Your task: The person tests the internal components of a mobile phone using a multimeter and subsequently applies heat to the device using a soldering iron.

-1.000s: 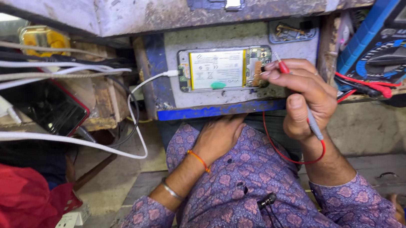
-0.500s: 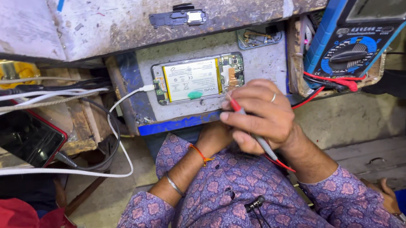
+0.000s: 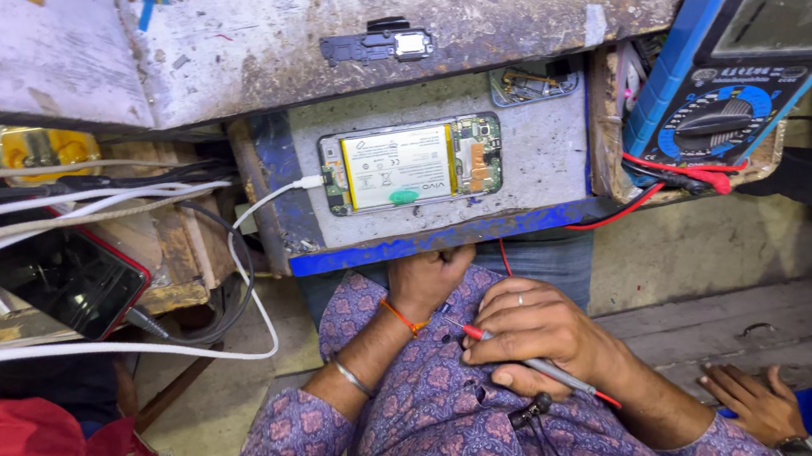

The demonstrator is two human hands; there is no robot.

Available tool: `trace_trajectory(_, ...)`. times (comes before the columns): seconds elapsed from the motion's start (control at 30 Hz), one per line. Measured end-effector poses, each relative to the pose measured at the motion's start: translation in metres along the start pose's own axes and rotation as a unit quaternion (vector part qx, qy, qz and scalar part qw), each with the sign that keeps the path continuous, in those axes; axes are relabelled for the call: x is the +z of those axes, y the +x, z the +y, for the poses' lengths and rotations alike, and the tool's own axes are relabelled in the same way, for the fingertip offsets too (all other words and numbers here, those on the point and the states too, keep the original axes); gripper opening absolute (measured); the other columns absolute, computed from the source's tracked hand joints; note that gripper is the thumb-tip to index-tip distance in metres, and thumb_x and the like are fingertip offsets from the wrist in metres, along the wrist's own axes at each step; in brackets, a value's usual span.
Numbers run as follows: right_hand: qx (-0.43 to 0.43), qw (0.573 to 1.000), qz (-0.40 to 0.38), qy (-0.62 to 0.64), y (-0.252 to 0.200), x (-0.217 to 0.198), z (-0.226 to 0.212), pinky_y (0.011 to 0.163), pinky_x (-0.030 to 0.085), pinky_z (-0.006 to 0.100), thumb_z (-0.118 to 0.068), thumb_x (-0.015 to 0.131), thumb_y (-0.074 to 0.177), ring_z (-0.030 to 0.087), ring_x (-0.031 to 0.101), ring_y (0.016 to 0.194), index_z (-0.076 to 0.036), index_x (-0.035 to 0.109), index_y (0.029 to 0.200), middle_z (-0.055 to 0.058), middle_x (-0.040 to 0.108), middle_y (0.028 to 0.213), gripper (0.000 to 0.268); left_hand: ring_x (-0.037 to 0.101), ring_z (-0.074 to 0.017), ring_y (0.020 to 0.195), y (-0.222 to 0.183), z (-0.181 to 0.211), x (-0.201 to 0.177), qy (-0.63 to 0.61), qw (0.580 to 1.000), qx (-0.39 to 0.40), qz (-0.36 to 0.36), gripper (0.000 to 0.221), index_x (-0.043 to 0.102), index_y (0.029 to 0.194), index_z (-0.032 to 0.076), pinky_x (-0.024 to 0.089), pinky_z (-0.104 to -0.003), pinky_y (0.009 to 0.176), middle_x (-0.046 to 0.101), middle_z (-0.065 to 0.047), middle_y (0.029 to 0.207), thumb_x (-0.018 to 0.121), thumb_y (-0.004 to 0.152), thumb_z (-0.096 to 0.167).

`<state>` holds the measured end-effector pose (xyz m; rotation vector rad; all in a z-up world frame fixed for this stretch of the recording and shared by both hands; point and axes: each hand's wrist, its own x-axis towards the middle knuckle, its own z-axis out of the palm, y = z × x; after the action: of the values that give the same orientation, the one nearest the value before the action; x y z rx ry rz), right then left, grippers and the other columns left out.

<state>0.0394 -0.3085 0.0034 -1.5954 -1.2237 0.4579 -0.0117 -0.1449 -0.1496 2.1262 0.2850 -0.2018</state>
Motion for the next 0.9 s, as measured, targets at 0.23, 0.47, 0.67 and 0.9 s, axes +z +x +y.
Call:
trace_trajectory(0.23,-0.03,0.999,-0.039,0.012,0.029,0.004,-0.002,0.094,0.057,0.045,-0.013,0.074,0.086,0.028,0.072,0.092,-0.006,0.077,0.103,0.009,0.075,0.095,0.018,0.068,-0.0369,0.075,-0.015,-0.025,-0.035,0.196,0.964,0.115,0.142,0.028,0.074,0.101,0.006,0.053,-0.051,0.07,0.071,-0.016,0.087,0.072,0.091,0.032)
trace_trajectory(0.47,-0.061,0.989,-0.002,-0.134,0.063,0.012,-0.007,0.094,0.055,0.045,-0.01,0.079,0.082,0.033,0.072,0.106,-0.006,0.072,0.111,0.012,0.071,0.113,0.03,0.065,-0.0324,0.072,-0.062,0.021,-0.099,0.064,0.98,0.159,0.104,0.011,0.071,0.089,0.006,0.051,-0.046,0.065,0.064,-0.011,0.076,0.071,0.084,0.016)
trace_trajectory(0.67,-0.002,0.991,-0.017,-0.133,0.052,0.001,-0.017,0.075,0.057,0.039,-0.01,0.076,0.078,0.028,0.07,0.089,-0.006,0.075,0.114,0.012,0.071,0.105,0.037,0.062,-0.0225,0.064,-0.087,0.065,-0.142,0.034,0.951,0.236,0.197,0.019,0.072,0.098,0.007,0.048,-0.037,0.06,0.063,-0.004,0.076,0.082,0.083,0.012)
trace_trajectory(0.9,-0.009,0.973,0.211,-0.093,-0.003,-0.044,-0.043,0.078,0.058,0.045,-0.022,0.078,0.07,0.024,0.069,0.082,-0.008,0.073,0.098,0.009,0.072,0.099,0.032,0.065,-0.023,0.066,-0.08,0.038,-0.153,0.085,0.966,0.136,0.205,0.015,0.075,0.101,0.012,0.052,-0.036,0.062,0.066,-0.004,0.08,0.078,0.087,0.009)
